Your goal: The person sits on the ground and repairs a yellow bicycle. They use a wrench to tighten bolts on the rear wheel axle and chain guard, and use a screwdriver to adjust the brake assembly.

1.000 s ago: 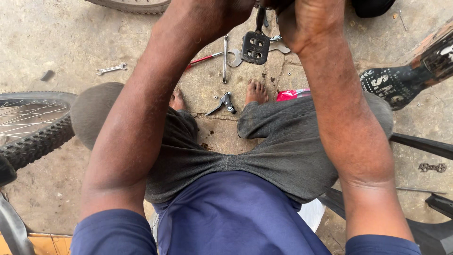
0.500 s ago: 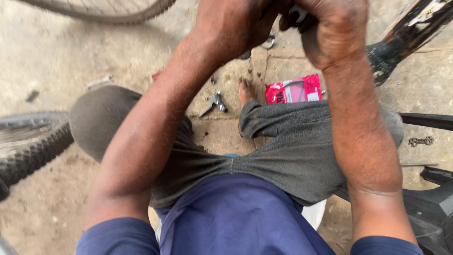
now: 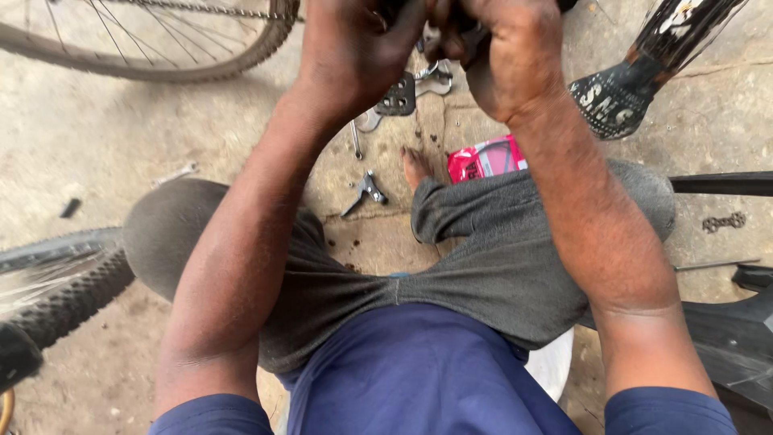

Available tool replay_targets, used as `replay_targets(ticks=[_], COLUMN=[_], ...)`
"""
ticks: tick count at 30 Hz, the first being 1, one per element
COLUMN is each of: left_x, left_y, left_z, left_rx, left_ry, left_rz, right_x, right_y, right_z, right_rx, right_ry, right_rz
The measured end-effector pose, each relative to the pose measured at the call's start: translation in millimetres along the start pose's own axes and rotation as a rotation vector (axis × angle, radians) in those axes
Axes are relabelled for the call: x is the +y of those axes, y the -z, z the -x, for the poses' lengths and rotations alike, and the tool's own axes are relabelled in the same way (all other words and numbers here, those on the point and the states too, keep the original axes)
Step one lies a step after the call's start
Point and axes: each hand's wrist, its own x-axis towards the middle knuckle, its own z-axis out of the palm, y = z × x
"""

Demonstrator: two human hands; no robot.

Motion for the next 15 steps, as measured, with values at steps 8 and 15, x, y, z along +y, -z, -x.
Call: replay_targets(ticks=[8,15], left_x=[0.0,5.8], left_y=[19.8,44.6], left_z=[-7.0,-13.8], left_rx=[-0.139,-0.161], left_ry=[0.199,0.321], left_rz=[0.342,0.218], right_x=[2.8,-7.6], right_y=[-12.0,-29.7], right_z=[-4.7,-24.5], right_rx=[-0.036,-0.135], right_ry=[0.542,0.795], right_rz=[0.572,0.917])
